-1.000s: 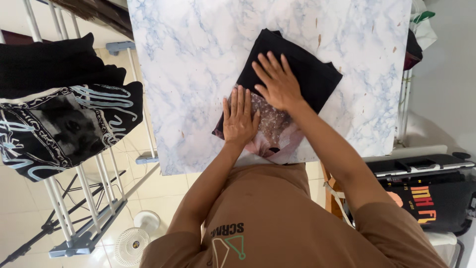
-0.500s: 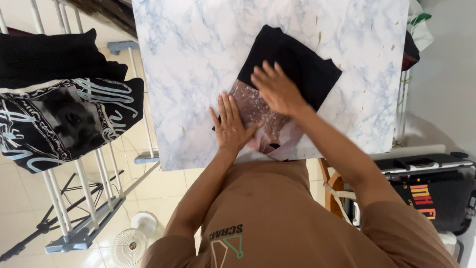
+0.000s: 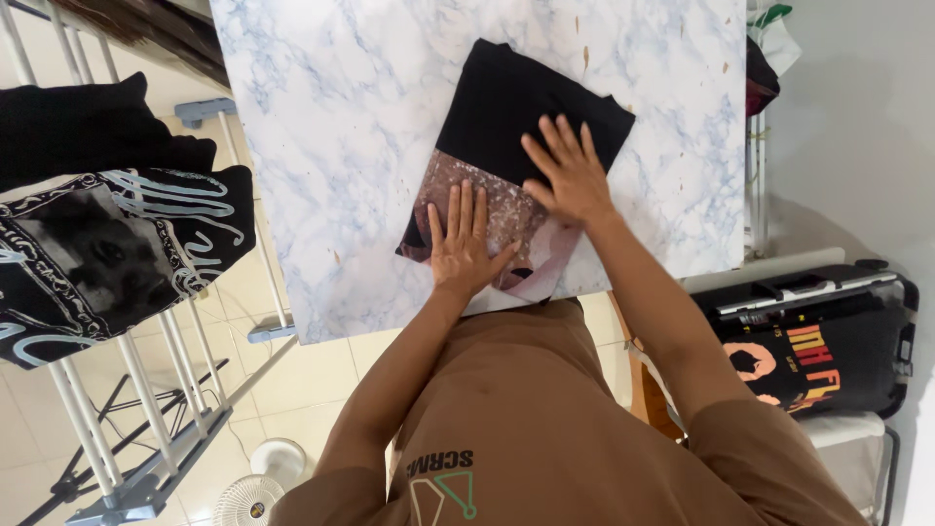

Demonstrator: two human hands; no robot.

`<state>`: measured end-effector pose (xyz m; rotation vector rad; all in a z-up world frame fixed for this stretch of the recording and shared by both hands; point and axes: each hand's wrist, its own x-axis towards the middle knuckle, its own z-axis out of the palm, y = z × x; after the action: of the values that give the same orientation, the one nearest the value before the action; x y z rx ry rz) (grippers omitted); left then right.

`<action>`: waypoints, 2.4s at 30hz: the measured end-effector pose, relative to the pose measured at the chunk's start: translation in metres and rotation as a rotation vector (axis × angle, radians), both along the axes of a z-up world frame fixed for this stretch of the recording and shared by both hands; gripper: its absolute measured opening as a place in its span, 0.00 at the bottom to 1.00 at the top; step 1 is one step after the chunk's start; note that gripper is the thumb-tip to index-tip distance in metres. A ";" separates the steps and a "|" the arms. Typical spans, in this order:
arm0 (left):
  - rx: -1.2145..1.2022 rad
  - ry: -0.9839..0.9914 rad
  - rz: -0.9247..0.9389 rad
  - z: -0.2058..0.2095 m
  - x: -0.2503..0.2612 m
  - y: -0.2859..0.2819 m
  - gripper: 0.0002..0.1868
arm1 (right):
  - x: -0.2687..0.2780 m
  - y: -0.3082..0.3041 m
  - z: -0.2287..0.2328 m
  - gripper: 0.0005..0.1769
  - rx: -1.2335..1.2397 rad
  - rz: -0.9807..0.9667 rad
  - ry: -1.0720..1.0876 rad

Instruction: The person folds a black t-shirt on a marble-patterned table. They smooth the fabric, fold the sides inward, fold the bottom up, and then fold the shirt in half to create a neat rectangular stack.

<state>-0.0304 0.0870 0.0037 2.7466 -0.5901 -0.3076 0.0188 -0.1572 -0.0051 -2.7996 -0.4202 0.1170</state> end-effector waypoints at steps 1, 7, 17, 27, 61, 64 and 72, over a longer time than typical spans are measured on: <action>-0.014 -0.011 0.005 0.000 0.001 0.000 0.55 | 0.008 -0.006 0.001 0.39 0.002 -0.051 0.009; 0.028 -0.014 0.004 0.001 -0.005 0.001 0.56 | 0.021 -0.041 0.002 0.37 -0.016 -0.261 0.078; 0.033 -0.093 -0.240 -0.020 -0.038 -0.046 0.53 | -0.059 0.014 -0.027 0.38 0.032 -0.223 -0.016; 0.013 -0.031 -0.241 -0.014 -0.039 -0.048 0.52 | -0.001 -0.047 -0.017 0.43 0.015 -0.387 0.107; 0.004 0.011 -0.147 0.000 0.018 -0.039 0.38 | 0.023 -0.046 -0.003 0.49 0.036 -0.667 0.294; -0.005 0.029 -0.143 0.000 0.018 -0.039 0.38 | 0.044 -0.059 0.008 0.45 0.038 -0.658 0.426; -0.040 0.040 -0.117 0.001 0.022 -0.042 0.37 | 0.044 -0.059 0.007 0.37 0.039 -0.644 0.198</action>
<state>-0.0080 0.0452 0.0042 2.6665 -0.7401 -0.3724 0.0632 -0.2159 0.0014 -2.6987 0.5179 0.2302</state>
